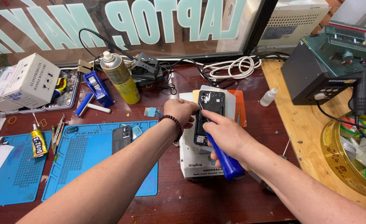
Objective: The person disassembles a smartphone, removes the back cover, and uses a screwdriver to adjust internal components. They then apply adhesive around the camera module area and reattach the back cover.
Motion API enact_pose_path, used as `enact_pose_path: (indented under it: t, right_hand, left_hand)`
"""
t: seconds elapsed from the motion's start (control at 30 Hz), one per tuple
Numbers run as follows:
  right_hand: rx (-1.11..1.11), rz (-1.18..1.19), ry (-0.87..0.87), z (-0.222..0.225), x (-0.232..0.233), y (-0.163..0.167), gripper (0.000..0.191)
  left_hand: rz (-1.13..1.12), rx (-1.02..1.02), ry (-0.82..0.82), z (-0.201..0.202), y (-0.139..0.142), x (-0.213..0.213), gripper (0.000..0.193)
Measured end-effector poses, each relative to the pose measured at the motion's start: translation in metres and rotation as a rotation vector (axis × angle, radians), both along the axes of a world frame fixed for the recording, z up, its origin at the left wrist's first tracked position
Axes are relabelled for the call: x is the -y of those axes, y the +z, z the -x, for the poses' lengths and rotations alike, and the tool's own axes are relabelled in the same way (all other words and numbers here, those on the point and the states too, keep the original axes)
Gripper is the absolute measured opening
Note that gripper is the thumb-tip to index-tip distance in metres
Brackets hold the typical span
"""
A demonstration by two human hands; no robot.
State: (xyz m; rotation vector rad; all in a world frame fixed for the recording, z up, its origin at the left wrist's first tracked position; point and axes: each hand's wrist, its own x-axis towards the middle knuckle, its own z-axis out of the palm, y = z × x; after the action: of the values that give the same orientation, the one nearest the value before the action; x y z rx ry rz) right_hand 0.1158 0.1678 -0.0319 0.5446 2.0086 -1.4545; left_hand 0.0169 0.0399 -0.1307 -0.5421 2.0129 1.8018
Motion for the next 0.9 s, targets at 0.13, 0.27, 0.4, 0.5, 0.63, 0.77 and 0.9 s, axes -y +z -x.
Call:
enact_pose_path:
  t: [0.13, 0.27, 0.4, 0.5, 0.63, 0.77, 0.9]
  right_hand:
    - [0.006, -0.009, -0.012, 0.007, 0.000, 0.000, 0.060]
    - [0.019, -0.021, -0.003, 0.009, -0.002, 0.003, 0.060]
    - [0.041, 0.002, 0.002, -0.001, -0.003, 0.002, 0.060]
    - [0.028, 0.010, 0.006, 0.000, -0.002, 0.001, 0.060]
    - [0.025, -0.030, -0.008, 0.015, -0.003, 0.001, 0.060]
    - [0.022, -0.003, -0.016, 0.024, -0.004, 0.001, 0.059]
    - [0.012, -0.022, -0.018, 0.025, -0.003, -0.003, 0.061]
  left_hand:
    - [0.008, -0.002, -0.003, 0.000, 0.001, 0.000, 0.015]
    - [0.002, -0.003, -0.007, 0.000, 0.000, 0.000, 0.016]
    - [-0.008, -0.005, 0.002, 0.000, -0.002, 0.000, 0.014]
    - [-0.011, -0.005, -0.002, 0.002, -0.003, 0.000, 0.015]
    - [0.000, -0.005, -0.003, 0.002, -0.004, 0.000, 0.015]
    - [0.021, -0.012, 0.006, 0.002, -0.004, 0.000, 0.013]
    - [0.017, -0.016, 0.005, 0.002, -0.004, -0.001, 0.013]
